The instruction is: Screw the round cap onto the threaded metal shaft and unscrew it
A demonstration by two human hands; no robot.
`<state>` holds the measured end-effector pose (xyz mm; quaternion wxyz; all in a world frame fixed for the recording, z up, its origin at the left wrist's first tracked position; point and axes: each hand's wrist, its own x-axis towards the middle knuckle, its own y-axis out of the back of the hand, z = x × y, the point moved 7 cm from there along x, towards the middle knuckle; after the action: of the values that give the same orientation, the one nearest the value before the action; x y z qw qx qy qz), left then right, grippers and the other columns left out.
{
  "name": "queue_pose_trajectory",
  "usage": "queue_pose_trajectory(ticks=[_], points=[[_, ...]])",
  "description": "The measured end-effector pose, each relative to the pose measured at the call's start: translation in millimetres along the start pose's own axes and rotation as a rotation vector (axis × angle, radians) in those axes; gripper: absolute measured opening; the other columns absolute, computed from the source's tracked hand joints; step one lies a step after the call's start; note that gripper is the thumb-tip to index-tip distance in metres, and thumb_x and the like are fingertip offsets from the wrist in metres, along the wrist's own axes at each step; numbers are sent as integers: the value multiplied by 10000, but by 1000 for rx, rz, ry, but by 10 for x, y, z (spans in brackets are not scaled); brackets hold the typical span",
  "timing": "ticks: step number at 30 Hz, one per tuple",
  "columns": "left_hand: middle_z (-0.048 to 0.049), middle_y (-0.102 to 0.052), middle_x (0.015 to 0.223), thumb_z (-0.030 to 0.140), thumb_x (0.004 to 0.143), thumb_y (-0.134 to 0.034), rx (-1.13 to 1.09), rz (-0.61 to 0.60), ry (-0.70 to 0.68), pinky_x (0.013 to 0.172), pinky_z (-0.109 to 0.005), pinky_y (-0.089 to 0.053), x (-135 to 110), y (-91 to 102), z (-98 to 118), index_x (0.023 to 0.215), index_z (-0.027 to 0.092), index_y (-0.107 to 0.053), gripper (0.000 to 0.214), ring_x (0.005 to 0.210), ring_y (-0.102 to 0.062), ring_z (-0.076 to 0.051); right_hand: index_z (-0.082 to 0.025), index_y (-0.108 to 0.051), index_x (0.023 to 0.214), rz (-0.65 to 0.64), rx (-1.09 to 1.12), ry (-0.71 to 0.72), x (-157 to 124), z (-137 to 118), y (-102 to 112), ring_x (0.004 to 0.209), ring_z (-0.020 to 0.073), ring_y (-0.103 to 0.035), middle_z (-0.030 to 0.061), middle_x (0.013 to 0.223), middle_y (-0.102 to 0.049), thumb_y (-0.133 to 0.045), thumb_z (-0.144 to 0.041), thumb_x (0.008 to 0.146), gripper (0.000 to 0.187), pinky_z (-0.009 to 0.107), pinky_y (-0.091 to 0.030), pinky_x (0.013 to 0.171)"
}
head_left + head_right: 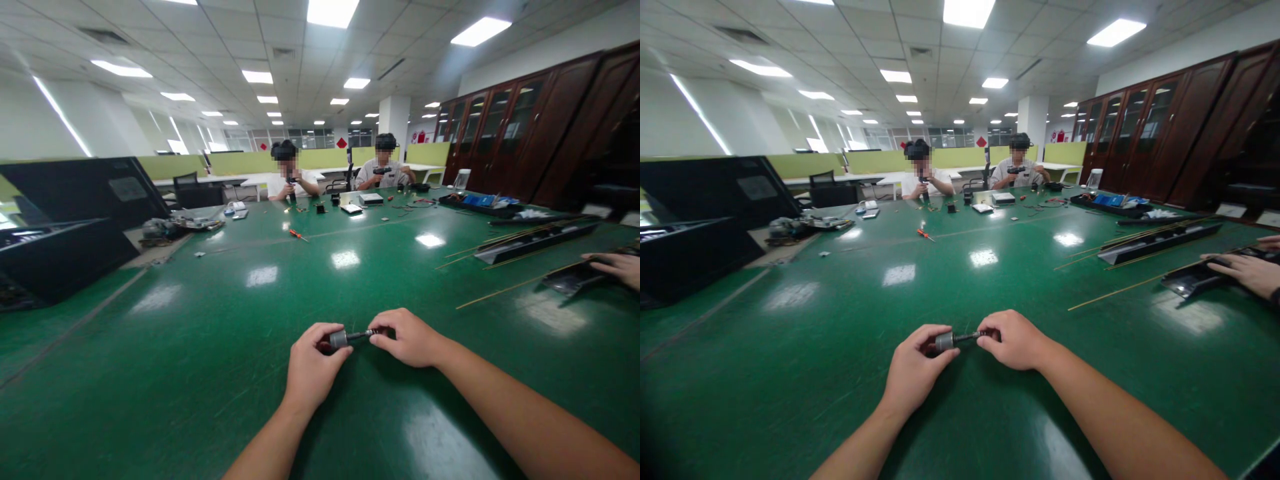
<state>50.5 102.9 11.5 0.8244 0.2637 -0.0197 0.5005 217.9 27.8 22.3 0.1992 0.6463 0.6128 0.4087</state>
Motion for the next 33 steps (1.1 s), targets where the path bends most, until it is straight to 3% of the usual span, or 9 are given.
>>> queue_pose_trajectory(ticks=[11,17,20,24,27,30,33], points=[[-26,-703,973,234,677,-745,24,6,3,747,-321,-525,4,-2,-10,952,230,-723,276,858,-660,-209,-177,-716,880,-7,-16,-17,-6,19,29,683,141,-614,16,762,-689,-605,-232,851,127,246,-409,661],[-37,-715,866,406,710,-744,105,60,69,718,-333,-505,11,62,14,982,207,-715,338,754,-639,-219,-179,-703,890,108,-30,-105,4,163,200,710,156,-607,25,783,-689,-579,-283,881,161,255,-393,658],[-42,-705,852,496,767,-686,25,53,107,700,-309,-491,39,65,-55,1022,175,-685,409,737,-632,-202,-176,-671,861,150,12,-188,26,267,209,651,143,-577,8,715,-654,-502,-351,937,255,244,-360,604],[-73,-696,998,514,819,-629,-135,67,144,808,-305,-499,85,79,-179,1217,146,-598,543,882,-657,-204,-170,-611,723,96,13,-225,69,337,99,632,135,-550,-5,627,-595,-403,-399,986,405,238,-341,612],[-77,-698,987,515,794,-662,-207,90,220,816,-310,-509,80,94,-236,1259,138,-566,606,862,-673,-203,-168,-598,692,60,18,-226,88,353,41,615,128,-535,-9,605,-577,-369,-406,1000,451,235,-325,605],[-91,-702,1042,496,713,-749,-246,132,277,874,-309,-510,22,182,-202,1153,140,-604,585,935,-682,-219,-165,-592,644,44,2,-225,96,348,30,584,123,-514,-9,582,-562,-386,-415,995,478,239,-307,591],[-95,-712,1065,515,635,-797,-193,131,298,909,-309,-514,-117,435,-109,1083,153,-636,598,1005,-675,-245,-162,-608,647,39,-16,-233,94,340,39,596,124,-520,2,607,-589,-396,-421,993,481,240,-296,584]])
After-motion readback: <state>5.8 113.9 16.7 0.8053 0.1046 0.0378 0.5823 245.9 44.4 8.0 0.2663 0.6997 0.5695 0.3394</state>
